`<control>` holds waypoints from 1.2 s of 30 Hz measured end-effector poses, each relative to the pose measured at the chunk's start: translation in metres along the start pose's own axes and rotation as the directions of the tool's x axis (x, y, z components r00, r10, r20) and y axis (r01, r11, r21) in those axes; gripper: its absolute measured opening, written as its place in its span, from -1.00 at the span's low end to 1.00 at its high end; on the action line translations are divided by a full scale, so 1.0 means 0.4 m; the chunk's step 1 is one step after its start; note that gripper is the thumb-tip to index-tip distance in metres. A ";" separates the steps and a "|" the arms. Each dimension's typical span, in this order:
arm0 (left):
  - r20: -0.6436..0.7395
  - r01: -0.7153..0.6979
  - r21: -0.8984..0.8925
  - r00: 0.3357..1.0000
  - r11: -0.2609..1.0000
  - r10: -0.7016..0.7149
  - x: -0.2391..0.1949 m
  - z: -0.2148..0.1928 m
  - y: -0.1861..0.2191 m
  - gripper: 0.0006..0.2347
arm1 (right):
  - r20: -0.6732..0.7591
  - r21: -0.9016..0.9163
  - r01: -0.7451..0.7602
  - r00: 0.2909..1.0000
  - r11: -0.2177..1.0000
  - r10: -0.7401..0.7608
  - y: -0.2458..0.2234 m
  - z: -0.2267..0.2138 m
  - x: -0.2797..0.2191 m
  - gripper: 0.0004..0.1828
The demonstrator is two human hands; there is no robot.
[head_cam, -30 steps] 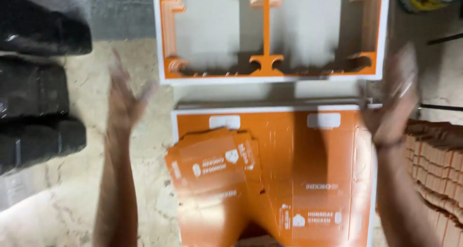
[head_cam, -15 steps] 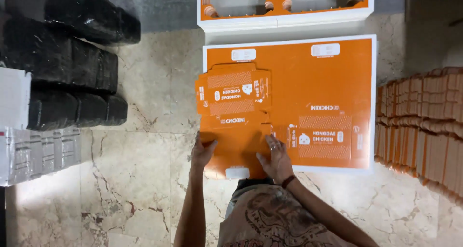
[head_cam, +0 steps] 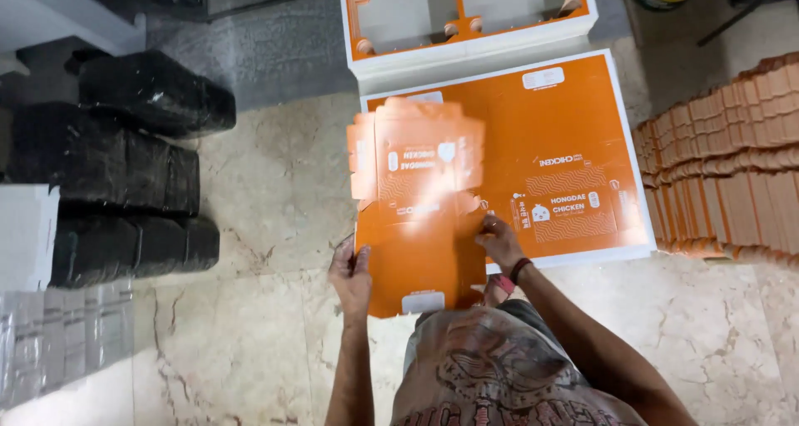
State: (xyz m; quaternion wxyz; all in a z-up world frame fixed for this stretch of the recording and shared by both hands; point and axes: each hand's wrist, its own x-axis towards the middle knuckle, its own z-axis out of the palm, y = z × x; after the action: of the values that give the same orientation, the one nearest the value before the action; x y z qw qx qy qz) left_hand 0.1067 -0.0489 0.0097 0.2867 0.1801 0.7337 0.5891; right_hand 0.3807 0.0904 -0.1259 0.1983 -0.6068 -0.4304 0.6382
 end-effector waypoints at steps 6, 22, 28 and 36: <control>0.269 -0.298 -0.250 0.893 0.921 0.362 0.068 0.058 0.105 -0.39 | -0.249 -0.085 0.499 0.828 0.863 -0.503 -0.374 -0.077 -0.179 -0.68; 0.601 -0.027 0.302 0.782 0.953 -0.168 0.049 0.226 0.066 -0.69 | -0.338 -0.334 0.663 0.579 0.670 -0.742 -0.326 -0.283 -0.251 -0.54; 0.921 0.099 0.061 0.379 0.993 -0.094 -0.217 0.639 0.223 -0.62 | -0.525 -0.557 0.575 0.314 0.599 -0.791 -0.462 -0.792 -0.447 -0.88; 0.986 0.035 -0.042 -0.157 0.998 0.047 -0.624 1.261 0.623 -0.59 | -0.561 -0.739 0.359 0.142 0.571 -0.815 -0.733 -1.588 -0.635 -0.87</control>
State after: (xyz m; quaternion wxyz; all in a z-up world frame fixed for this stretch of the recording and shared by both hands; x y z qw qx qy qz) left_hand 0.6001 0.2450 0.2313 0.7461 0.5605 0.2412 0.2664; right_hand 0.9493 0.2511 0.3270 0.4889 -0.6351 -0.5974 -0.0271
